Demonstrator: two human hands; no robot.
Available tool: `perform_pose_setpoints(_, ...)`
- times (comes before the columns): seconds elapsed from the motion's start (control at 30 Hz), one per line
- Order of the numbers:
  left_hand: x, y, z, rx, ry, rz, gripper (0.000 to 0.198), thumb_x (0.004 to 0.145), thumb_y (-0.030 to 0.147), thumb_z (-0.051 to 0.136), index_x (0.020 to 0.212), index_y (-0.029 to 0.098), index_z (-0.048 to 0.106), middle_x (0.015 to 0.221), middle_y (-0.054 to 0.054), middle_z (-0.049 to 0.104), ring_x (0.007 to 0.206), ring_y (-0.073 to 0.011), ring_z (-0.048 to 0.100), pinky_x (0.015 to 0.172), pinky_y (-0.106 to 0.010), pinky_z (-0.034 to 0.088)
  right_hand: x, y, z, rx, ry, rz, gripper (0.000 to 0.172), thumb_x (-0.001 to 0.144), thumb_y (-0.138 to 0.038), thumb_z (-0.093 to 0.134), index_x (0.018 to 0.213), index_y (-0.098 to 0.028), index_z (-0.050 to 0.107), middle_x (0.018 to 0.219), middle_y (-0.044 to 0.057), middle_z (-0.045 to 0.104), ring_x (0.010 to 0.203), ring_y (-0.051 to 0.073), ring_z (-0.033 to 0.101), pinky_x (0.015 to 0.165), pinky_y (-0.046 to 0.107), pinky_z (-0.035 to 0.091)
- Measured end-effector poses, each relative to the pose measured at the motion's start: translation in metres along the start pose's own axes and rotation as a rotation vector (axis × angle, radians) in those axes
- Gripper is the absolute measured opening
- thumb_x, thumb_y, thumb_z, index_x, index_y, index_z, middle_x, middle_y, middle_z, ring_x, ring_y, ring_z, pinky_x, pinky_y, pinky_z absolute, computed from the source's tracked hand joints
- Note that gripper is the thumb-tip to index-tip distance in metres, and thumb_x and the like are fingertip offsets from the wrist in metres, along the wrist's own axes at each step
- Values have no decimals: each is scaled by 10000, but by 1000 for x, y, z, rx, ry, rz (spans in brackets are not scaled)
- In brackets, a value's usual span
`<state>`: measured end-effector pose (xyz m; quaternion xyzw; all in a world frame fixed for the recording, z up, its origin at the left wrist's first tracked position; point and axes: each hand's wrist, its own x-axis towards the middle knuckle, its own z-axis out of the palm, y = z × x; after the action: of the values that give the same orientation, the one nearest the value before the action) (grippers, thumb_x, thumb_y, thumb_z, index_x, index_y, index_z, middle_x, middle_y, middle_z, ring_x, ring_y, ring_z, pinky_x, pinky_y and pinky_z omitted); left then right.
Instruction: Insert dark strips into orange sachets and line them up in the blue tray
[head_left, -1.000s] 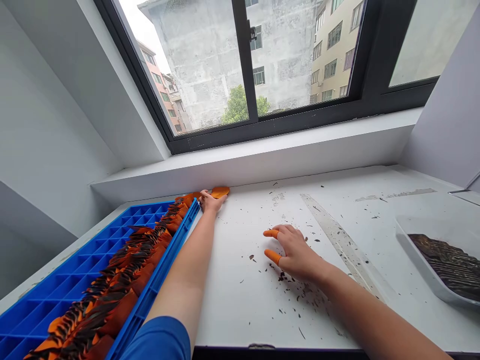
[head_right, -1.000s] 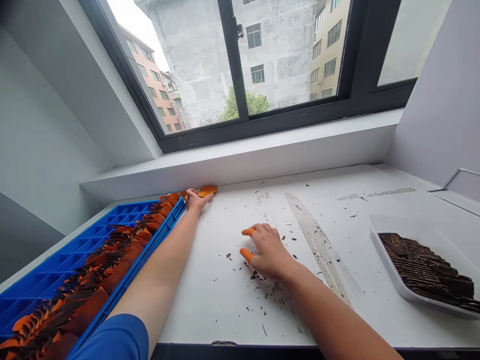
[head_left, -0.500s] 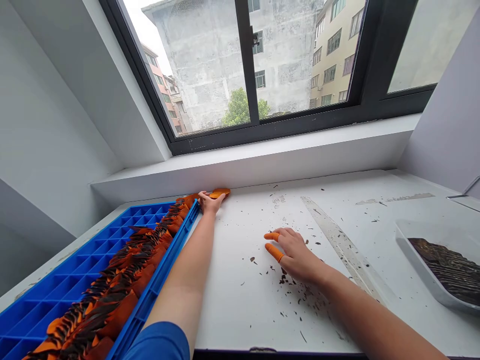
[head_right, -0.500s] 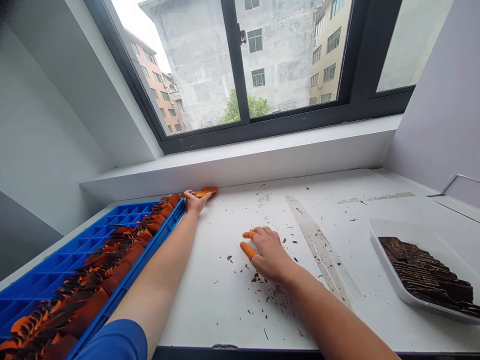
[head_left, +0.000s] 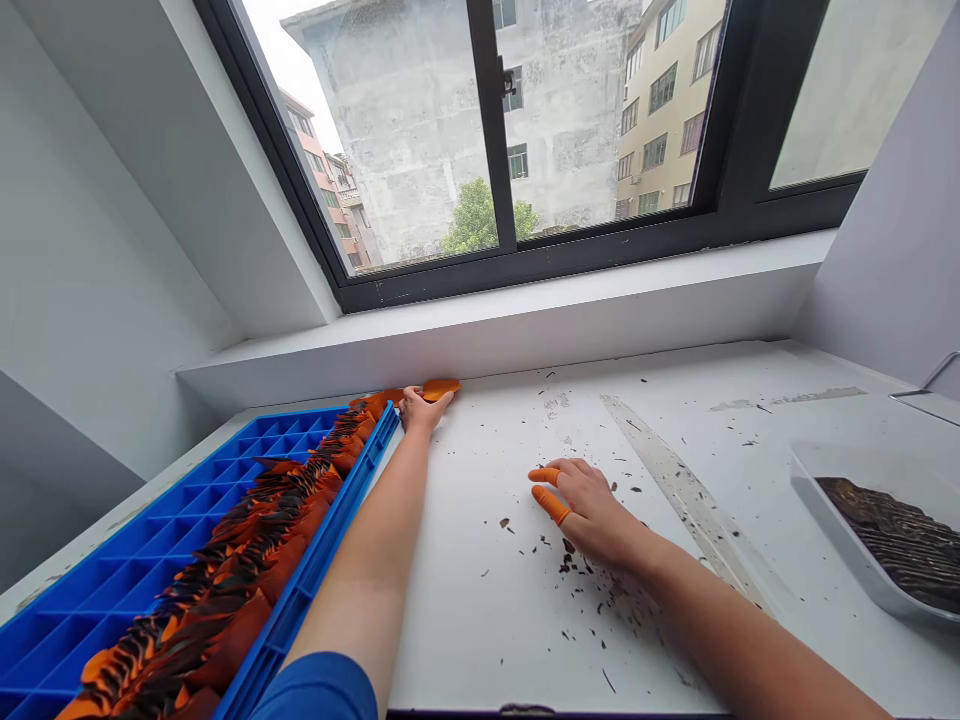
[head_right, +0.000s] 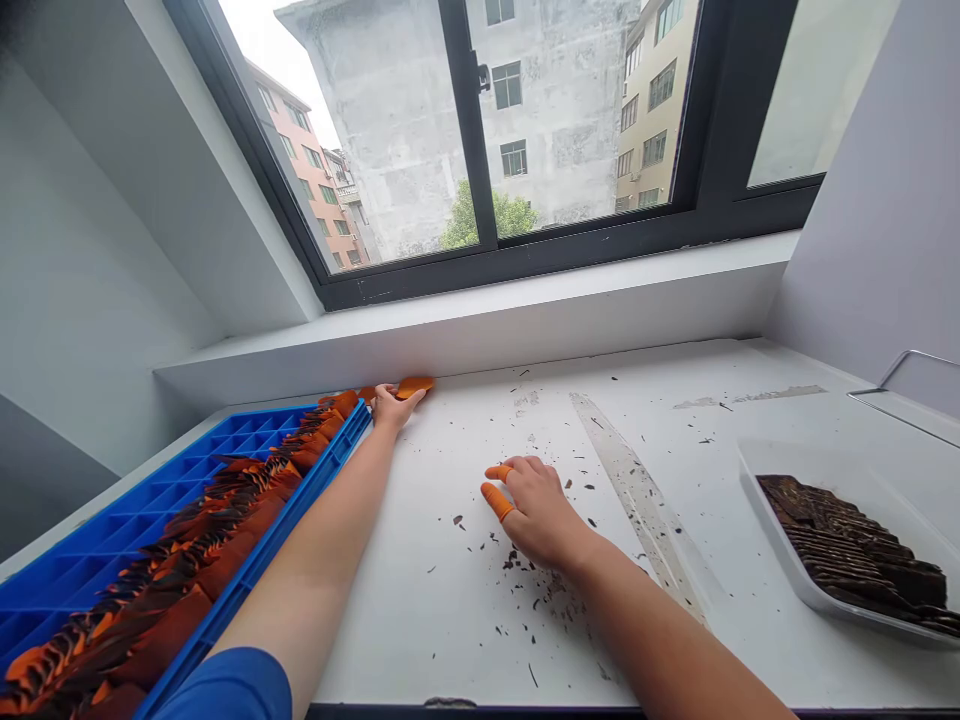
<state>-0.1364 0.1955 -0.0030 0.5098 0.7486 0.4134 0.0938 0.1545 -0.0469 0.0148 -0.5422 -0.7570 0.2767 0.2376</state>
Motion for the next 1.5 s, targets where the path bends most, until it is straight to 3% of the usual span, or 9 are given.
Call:
perform_pose_setpoints(0.13,1,-1,-1,-2,11,-2,558,692,601,797,996,257,479,1171,-102,655,1297,-334,501,1042,-419,426,0,-2,-1,4,0,1,517,1023,-495,332,1358,-211,603,1381,120,572,1365,305,409,1158,522,318)
perform_pose_setpoints(0.23,1,-1,-1,-12,24,19,373,865,614,617,911,250,546,1092,-111,696,1255,-332,544,1030,-428,430,0,-1,0,14,0,1,517,1022,-501,342,1364,-213,601,1383,115,571,1370,302,404,1166,514,312)
perform_pose_setpoints(0.37,1,-2,-2,-6,35,47,368,1000,503,420,788,241,569,986,-136,722,1108,-333,631,958,-445,457,1,1,1,14,6,-2,508,1020,-507,350,1355,-226,608,1377,112,575,1371,307,409,1163,519,317)
perform_pose_setpoints(0.57,-3,0,-5,-5,131,82,302,1013,453,428,874,238,589,962,-118,726,976,-300,663,851,-399,483,1,0,2,24,11,7,489,1008,-511,385,1348,-240,610,1375,109,576,1369,316,413,1153,517,329)
perform_pose_setpoints(0.73,-11,6,-6,3,253,134,264,1020,404,422,899,237,587,1072,-118,710,1084,-298,620,927,-413,448,-2,-2,0,7,4,13,495,1008,-511,384,1353,-236,608,1368,110,578,1350,319,425,1137,528,336)
perform_pose_setpoints(0.9,-18,12,-8,14,299,247,225,997,378,475,866,237,591,1072,-120,696,1166,-329,562,988,-455,413,-1,-1,1,-7,13,20,467,1007,-494,391,1324,-241,623,1347,107,592,1335,321,436,1132,534,331)
perform_pose_setpoints(1.23,-22,27,-18,-13,273,570,192,979,378,542,880,241,633,1189,-107,639,1214,-279,537,1103,-392,380,4,5,2,-8,39,-1,428,988,-477,445,1283,-237,640,1319,108,607,1325,315,451,1135,518,328)
perform_pose_setpoints(1.4,-29,46,-31,-55,357,649,211,972,394,564,860,229,631,1148,-117,637,1200,-294,541,1100,-430,391,7,9,-1,25,91,-28,387,967,-429,502,1276,-239,637,1311,97,612,1326,297,451,1145,505,319)
perform_pose_setpoints(1.5,-39,69,-37,-109,235,716,224,977,394,558,856,218,628,1109,-106,642,1126,-269,585,1021,-395,460,10,12,-2,37,120,-38,376,966,-399,510,1278,-225,628,1311,95,613,1328,280,446,1152,489,303)
